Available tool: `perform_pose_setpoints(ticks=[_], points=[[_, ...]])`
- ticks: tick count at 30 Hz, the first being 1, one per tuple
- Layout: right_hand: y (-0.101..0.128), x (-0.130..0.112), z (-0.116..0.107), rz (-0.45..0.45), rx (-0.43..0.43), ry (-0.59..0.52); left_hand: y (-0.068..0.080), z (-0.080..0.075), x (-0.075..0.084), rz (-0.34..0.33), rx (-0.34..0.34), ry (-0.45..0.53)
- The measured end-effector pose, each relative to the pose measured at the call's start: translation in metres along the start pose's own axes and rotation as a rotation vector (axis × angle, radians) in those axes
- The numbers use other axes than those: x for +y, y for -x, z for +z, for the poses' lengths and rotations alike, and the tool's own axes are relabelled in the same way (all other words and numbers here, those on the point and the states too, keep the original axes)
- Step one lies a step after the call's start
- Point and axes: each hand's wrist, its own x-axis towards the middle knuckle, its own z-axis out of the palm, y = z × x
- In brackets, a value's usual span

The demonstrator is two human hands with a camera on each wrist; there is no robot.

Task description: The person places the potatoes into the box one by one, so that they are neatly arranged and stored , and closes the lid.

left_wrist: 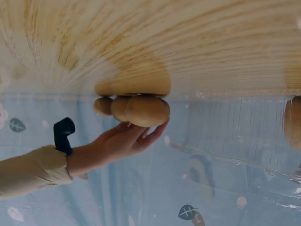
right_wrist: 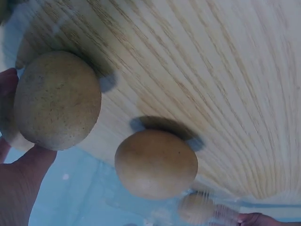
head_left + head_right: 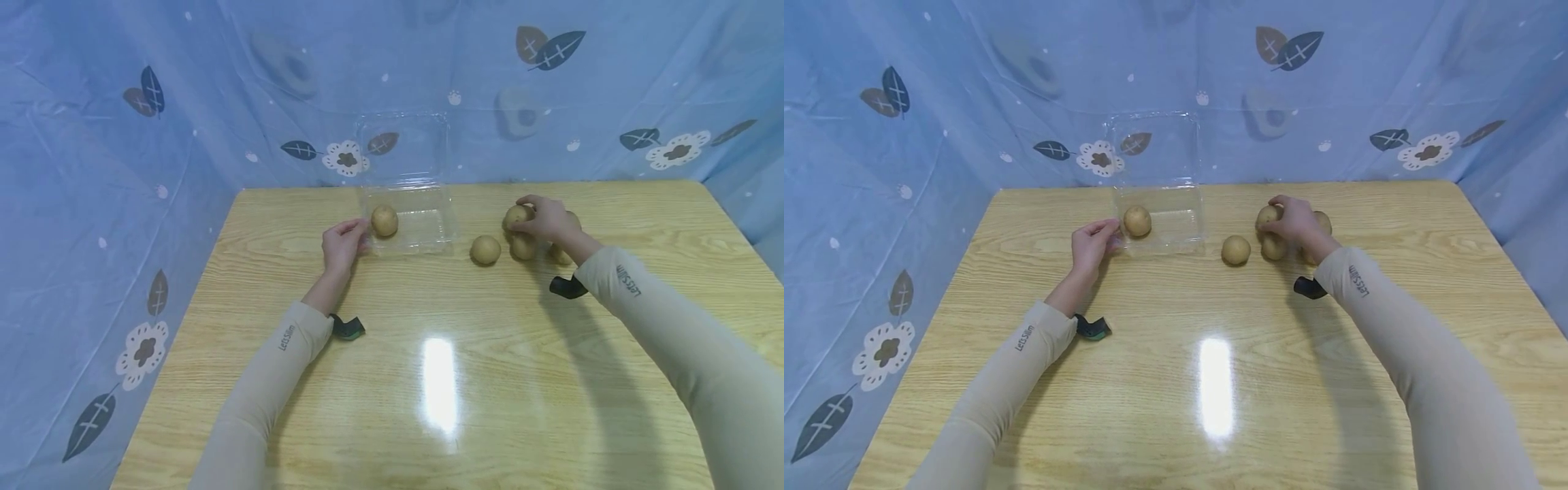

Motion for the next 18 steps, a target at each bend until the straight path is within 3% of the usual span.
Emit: perform_pose_setpoints(ticks=[4, 18], points=[[0.001, -0.003, 0.001, 0.01, 0.013, -0.015, 0.0, 0.0, -0.001, 0.004, -0.006, -0.011], [-0.003, -0.012, 0.005, -0.117, 0.106, 0.03, 0.003, 0.0, 0.002, -0.016, 0.003, 0.038]])
